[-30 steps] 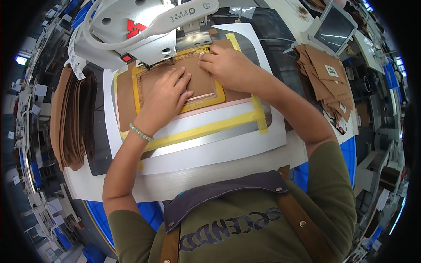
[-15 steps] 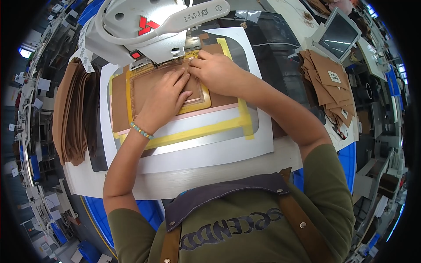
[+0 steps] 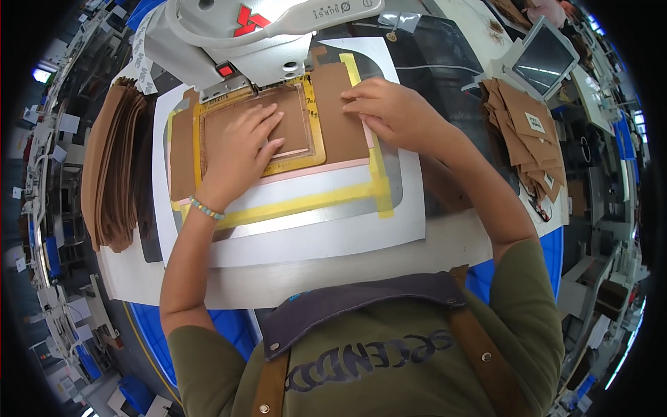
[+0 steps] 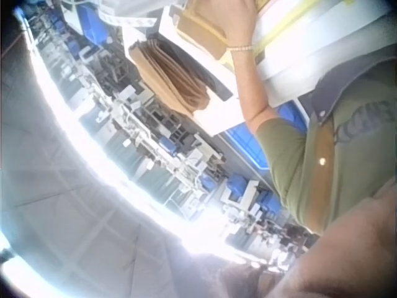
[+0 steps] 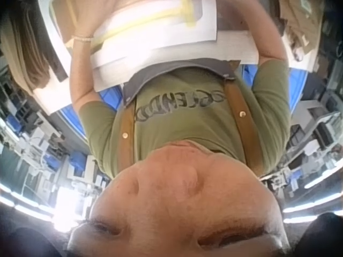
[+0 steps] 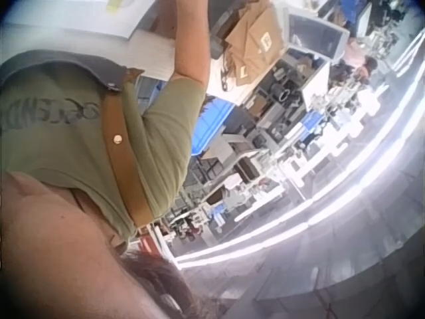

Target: Sewing leather components for bags using an industrial sewing machine.

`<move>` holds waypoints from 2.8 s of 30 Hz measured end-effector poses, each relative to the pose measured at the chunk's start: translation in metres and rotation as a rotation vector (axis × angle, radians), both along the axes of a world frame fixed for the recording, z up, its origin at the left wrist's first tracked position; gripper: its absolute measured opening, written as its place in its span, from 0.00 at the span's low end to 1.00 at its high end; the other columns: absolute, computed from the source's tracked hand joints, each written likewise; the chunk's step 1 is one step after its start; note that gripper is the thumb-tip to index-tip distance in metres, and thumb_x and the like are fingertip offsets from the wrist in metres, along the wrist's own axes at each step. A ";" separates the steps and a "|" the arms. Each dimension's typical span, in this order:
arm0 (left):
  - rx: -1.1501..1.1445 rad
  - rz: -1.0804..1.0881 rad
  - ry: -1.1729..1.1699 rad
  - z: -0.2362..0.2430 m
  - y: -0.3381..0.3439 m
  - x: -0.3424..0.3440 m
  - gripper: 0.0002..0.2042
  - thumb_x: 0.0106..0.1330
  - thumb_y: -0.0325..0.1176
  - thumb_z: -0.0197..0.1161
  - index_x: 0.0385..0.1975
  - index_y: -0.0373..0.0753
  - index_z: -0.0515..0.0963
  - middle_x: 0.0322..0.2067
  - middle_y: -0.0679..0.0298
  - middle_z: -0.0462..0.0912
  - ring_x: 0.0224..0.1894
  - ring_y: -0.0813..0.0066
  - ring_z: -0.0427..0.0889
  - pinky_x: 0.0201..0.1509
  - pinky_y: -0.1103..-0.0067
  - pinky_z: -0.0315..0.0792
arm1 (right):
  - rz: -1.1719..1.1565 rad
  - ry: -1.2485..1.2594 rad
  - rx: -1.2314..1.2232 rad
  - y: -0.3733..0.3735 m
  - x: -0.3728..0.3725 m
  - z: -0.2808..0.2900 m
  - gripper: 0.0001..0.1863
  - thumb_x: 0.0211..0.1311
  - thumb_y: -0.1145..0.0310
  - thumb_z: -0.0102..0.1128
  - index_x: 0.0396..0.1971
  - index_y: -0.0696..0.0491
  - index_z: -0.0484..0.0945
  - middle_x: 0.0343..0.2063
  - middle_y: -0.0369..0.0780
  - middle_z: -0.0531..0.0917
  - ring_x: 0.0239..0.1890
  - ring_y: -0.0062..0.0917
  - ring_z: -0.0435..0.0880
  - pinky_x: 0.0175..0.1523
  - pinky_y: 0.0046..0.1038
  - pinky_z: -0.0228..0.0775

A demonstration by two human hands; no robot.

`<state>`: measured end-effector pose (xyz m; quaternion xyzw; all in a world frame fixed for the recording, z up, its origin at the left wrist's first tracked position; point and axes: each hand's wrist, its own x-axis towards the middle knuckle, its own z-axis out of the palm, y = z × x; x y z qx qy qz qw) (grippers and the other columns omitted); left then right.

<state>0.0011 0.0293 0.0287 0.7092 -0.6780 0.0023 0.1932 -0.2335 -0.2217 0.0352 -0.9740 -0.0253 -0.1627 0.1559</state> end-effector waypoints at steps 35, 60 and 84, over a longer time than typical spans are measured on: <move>0.173 -0.262 0.123 0.005 0.008 0.023 0.23 0.75 0.40 0.63 0.69 0.48 0.81 0.78 0.63 0.69 0.81 0.52 0.61 0.81 0.55 0.54 | 0.228 -0.139 -0.112 0.071 0.039 -0.009 0.17 0.61 0.74 0.67 0.50 0.57 0.86 0.43 0.41 0.89 0.49 0.34 0.84 0.56 0.34 0.78; 0.060 -0.132 0.088 -0.007 -0.042 0.051 0.18 0.78 0.36 0.60 0.63 0.43 0.85 0.67 0.55 0.82 0.67 0.48 0.76 0.74 0.59 0.68 | -0.063 -0.207 0.100 0.025 0.041 -0.024 0.17 0.68 0.72 0.64 0.56 0.55 0.87 0.62 0.44 0.83 0.65 0.37 0.78 0.69 0.40 0.71; 0.018 0.538 -0.018 -0.044 0.070 0.196 0.27 0.81 0.40 0.57 0.74 0.30 0.70 0.76 0.45 0.69 0.79 0.46 0.64 0.83 0.60 0.57 | 0.099 -0.058 0.140 0.048 0.039 -0.024 0.15 0.75 0.69 0.62 0.55 0.55 0.88 0.59 0.43 0.88 0.66 0.34 0.81 0.75 0.41 0.67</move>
